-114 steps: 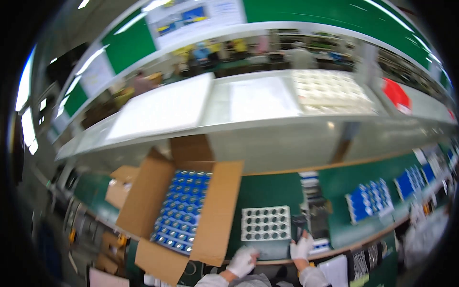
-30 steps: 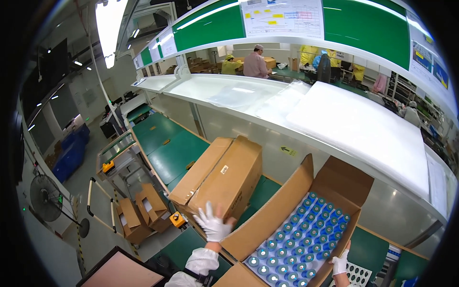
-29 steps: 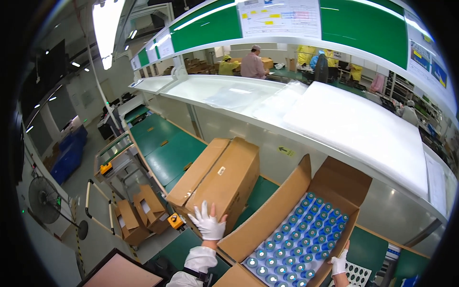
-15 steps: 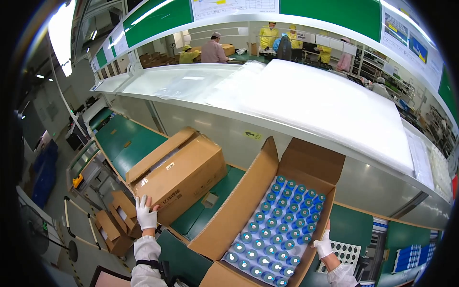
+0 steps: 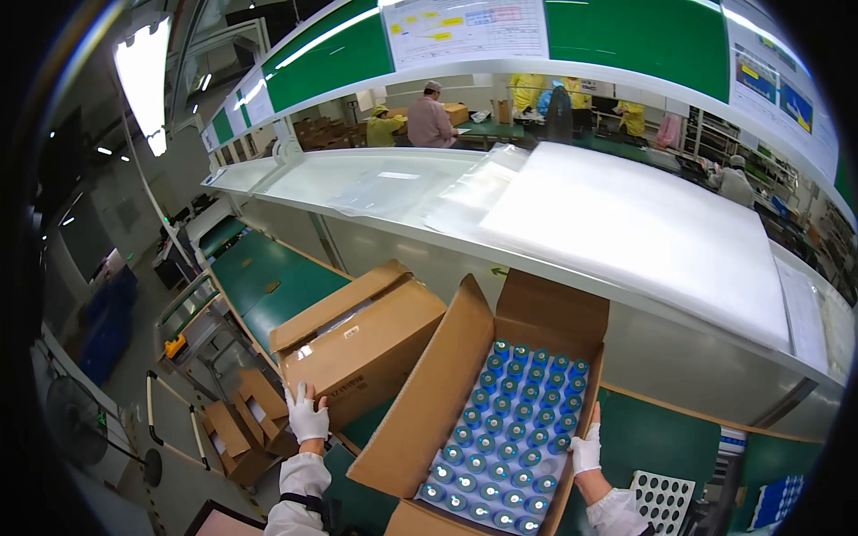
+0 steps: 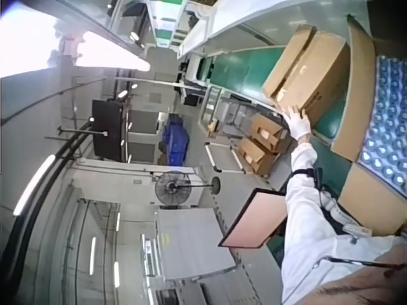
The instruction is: The person transfers batteries from a box into a tray, scans each battery with a handheld scanner, and then uses a computer mouse and keyboard.
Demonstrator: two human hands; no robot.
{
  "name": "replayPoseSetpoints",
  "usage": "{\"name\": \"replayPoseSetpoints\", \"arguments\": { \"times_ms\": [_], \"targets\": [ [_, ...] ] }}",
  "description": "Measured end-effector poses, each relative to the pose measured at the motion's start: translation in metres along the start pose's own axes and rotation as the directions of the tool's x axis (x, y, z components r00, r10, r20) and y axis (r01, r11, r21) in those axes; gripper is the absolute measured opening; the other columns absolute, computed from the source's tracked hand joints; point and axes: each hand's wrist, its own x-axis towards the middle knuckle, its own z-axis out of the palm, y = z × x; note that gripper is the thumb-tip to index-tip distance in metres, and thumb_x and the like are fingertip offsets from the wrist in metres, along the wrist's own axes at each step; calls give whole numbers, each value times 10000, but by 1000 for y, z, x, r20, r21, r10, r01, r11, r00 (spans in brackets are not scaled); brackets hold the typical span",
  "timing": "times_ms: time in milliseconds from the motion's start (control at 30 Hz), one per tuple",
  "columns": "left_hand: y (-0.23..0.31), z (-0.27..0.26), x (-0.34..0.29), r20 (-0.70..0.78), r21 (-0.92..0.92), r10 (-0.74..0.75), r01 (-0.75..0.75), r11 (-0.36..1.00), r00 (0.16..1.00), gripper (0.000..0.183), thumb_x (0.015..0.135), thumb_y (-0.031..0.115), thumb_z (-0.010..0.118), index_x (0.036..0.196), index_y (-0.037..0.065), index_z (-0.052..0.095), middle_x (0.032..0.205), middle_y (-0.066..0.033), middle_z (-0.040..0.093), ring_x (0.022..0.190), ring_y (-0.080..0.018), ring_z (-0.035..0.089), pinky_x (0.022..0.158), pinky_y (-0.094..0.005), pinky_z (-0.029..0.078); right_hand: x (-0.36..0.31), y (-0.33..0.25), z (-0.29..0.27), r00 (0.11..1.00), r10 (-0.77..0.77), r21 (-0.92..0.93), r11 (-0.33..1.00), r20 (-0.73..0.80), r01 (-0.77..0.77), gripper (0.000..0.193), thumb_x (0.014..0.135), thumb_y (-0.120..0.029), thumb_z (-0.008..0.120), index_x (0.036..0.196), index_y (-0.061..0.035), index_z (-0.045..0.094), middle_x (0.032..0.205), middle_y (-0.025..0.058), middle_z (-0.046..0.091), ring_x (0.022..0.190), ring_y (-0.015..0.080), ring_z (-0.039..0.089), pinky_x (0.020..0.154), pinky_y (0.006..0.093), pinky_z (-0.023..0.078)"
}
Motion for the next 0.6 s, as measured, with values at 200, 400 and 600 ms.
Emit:
{"name": "replayPoseSetpoints", "arguments": {
  "times_ms": [200, 400, 600],
  "targets": [
    [-32, -16, 16, 208, -153, 119, -88, 984, 971, 362, 870, 48, 659, 1231, 78, 650, 1340, -147, 602, 1337, -381, 471, 1090, -390, 412, 23, 63, 58, 976, -166, -76, 985, -142, 157, 1085, 625, 195, 460, 1586, -218, 171, 1527, 79, 342, 1336, 253, 425, 1039, 325, 423],
    [-43, -85, 30, 64, -277, 14, 4, 961, 998, 433, 845, -3, 621, 1276, 21, 590, 1314, -241, 587, 1279, -377, 530, 1072, -386, 419, 33, 76, 152, 939, -238, -546, 835, -248, 68, 1023, 659, -16, 623, 1559, -86, 140, 1541, 318, 200, 1437, 457, 223, 1204, 446, 169],
    [149, -170, -62, 511, -367, 481, -325, 872, 713, 456, 845, 284, 720, 1216, 35, 628, 1203, -198, 649, 1123, -361, 610, 972, -437, 479, 52, 82, 204, 960, -121, -691, 717, -253, -91, 1073, 733, -190, 738, 1566, -125, 66, 1537, 340, 199, 1412, 475, 258, 1159, 491, 251]
  ]
}}
